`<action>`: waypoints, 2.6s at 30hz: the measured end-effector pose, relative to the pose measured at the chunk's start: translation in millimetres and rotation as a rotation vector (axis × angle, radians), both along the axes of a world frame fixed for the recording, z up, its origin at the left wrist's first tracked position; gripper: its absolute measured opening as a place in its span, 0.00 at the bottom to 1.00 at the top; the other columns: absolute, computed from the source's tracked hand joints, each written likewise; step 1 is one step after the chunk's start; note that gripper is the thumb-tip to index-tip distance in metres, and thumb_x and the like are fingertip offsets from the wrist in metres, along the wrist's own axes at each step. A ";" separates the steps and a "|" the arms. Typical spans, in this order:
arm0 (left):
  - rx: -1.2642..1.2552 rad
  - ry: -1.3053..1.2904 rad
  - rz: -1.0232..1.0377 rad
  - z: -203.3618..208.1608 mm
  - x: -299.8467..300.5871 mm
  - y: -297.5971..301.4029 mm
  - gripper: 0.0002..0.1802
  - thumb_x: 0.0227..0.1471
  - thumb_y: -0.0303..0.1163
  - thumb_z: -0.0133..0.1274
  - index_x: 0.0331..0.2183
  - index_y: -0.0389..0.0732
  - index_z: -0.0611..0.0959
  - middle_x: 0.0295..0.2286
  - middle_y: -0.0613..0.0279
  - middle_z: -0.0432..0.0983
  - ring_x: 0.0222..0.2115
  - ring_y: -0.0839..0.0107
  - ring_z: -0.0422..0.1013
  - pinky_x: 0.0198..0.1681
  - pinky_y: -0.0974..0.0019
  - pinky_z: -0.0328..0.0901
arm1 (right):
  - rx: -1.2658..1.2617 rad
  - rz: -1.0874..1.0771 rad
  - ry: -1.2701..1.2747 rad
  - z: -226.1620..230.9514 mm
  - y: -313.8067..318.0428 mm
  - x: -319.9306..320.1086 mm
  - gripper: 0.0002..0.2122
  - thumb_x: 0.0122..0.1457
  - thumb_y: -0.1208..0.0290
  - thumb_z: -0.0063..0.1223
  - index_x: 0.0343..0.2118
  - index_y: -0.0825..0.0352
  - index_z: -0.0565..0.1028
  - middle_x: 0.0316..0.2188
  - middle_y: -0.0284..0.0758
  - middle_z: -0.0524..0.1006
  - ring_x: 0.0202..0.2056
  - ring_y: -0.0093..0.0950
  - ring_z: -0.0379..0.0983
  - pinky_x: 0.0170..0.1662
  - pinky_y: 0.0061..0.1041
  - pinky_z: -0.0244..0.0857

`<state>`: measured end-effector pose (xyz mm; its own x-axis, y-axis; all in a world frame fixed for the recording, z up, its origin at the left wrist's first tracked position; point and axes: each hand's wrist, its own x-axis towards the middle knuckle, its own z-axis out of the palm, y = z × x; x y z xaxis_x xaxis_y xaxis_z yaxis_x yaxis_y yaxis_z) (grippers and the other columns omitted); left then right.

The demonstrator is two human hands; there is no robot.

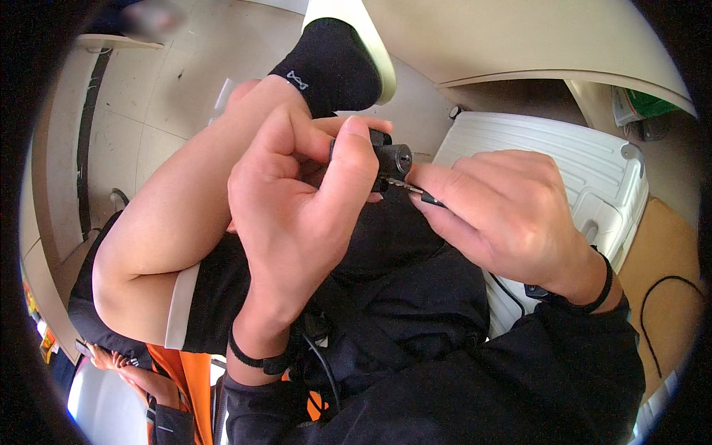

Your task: The person positions a lock mechanism onto a cabinet door and secures it by driving screws with a screwdriver.

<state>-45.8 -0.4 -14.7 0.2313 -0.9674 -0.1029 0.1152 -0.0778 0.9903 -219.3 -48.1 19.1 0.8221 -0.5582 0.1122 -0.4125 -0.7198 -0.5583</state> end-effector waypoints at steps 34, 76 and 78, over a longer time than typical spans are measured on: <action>0.179 0.097 0.000 6.6 3.3 -1.7 0.12 0.53 0.27 0.43 0.19 0.41 0.64 0.24 0.46 0.75 0.13 0.76 0.68 0.13 0.78 0.64 | -0.011 -0.008 -0.087 0.0 5.7 2.3 0.08 0.38 0.82 0.58 0.25 0.71 0.73 0.13 0.35 0.70 0.12 0.29 0.66 0.14 0.24 0.57; 0.131 0.339 -0.254 5.7 5.3 3.2 0.09 0.54 0.30 0.48 0.25 0.36 0.75 0.18 0.69 0.70 0.16 0.87 0.61 0.19 0.82 0.55 | -0.256 0.013 -0.133 -2.8 -15.3 -2.1 0.21 0.33 0.84 0.57 0.38 0.68 0.77 0.21 0.34 0.71 0.19 0.26 0.67 0.20 0.21 0.60; 0.127 0.355 -0.230 7.0 3.5 3.3 0.08 0.54 0.29 0.47 0.26 0.36 0.75 0.19 0.69 0.70 0.16 0.86 0.62 0.19 0.82 0.56 | -0.280 0.025 -0.157 -3.0 -16.2 -1.7 0.21 0.33 0.83 0.57 0.38 0.68 0.77 0.21 0.33 0.71 0.19 0.25 0.67 0.20 0.20 0.59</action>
<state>-42.4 2.9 -7.7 -0.0592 -0.9643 -0.2582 0.4121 -0.2592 0.8735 -220.9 -64.3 16.2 0.7958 -0.4676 0.3848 -0.3174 -0.8632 -0.3926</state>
